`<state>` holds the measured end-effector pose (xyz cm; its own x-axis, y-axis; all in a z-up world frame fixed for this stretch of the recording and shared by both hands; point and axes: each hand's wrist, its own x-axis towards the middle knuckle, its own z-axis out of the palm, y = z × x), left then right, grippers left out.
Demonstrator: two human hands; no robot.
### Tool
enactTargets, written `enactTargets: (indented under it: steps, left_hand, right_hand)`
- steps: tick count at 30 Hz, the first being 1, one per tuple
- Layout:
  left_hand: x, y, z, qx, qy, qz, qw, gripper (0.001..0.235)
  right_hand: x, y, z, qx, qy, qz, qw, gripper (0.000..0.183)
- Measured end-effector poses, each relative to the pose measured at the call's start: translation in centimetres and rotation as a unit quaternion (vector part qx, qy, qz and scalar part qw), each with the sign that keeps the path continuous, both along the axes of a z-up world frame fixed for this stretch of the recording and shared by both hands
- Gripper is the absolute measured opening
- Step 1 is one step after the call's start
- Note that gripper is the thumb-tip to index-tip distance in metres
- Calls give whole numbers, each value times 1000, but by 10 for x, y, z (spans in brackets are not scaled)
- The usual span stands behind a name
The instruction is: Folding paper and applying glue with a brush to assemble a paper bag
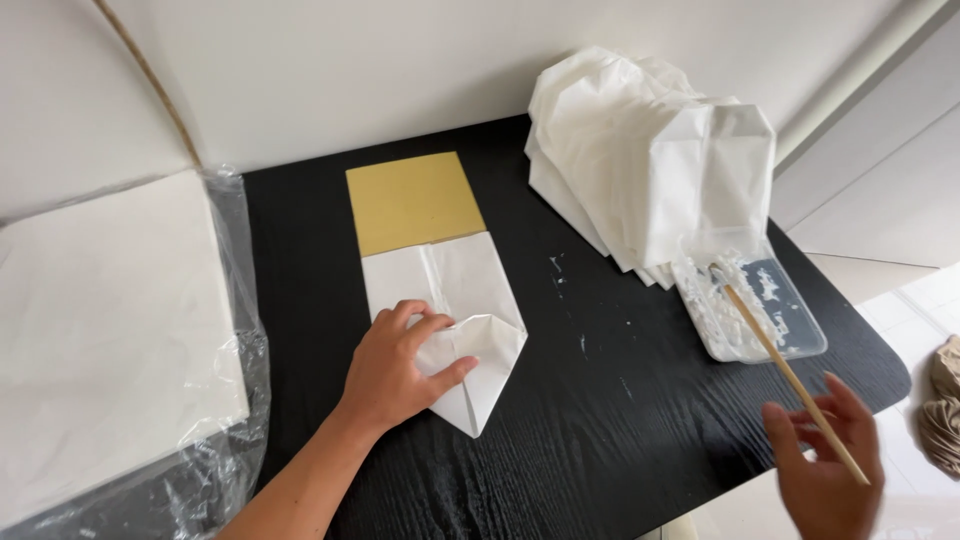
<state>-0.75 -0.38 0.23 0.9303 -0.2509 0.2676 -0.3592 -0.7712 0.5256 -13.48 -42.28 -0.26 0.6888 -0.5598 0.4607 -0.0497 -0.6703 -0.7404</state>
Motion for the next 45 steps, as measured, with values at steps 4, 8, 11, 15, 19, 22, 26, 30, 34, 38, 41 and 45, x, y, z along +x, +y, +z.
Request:
enactTargets:
  steps: [4, 8, 11, 15, 19, 22, 26, 30, 34, 38, 41, 45]
  left_hand:
    - [-3, 1, 2, 61, -70, -44, 995, 64]
    - [-9, -2, 8, 46, -115, -68, 990, 59]
    - [-12, -4, 9, 37, -72, -129, 988, 70]
    - [-18, -7, 16, 60, -28, -186, 980, 81]
    - [-20, -6, 6, 76, 7, -249, 966, 89]
    - [-19, -5, 7, 89, 47, -269, 958, 81]
    - [-22, -7, 9, 140, 90, -270, 948, 86]
    - [-22, -7, 12, 130, 86, -262, 952, 94]
    - [-24, -11, 12, 126, 79, -243, 959, 94]
    - [-26, -22, -13, 186, 20, -201, 961, 101]
    - [-33, -23, -12, 205, -28, -162, 965, 102]
    - [-27, -6, 38, 61, 214, -205, 953, 96]
  right_hand:
    - [-51, -75, -28, -60, 235, -87, 966, 58]
    - [-48, -136, -65, -104, 257, 7, 961, 56]
    - [-60, -203, -125, -143, 284, 85, 944, 54]
    - [-66, -272, -181, -193, 310, 181, 913, 52]
    - [-39, -191, -126, -244, 327, 268, 873, 52]
    - [31, 136, 77, -147, -22, 374, 915, 16]
    - [104, 171, 89, -163, 218, 428, 862, 22]
    - [163, 204, 93, -195, 287, 480, 806, 24]
    - [183, 209, 51, -112, 262, 493, 822, 18]
    - [184, 197, 36, -90, 215, 515, 825, 14]
    - [177, 202, 37, -47, 285, 483, 827, 12]
    - [183, 200, 32, -35, 317, 482, 816, 13]
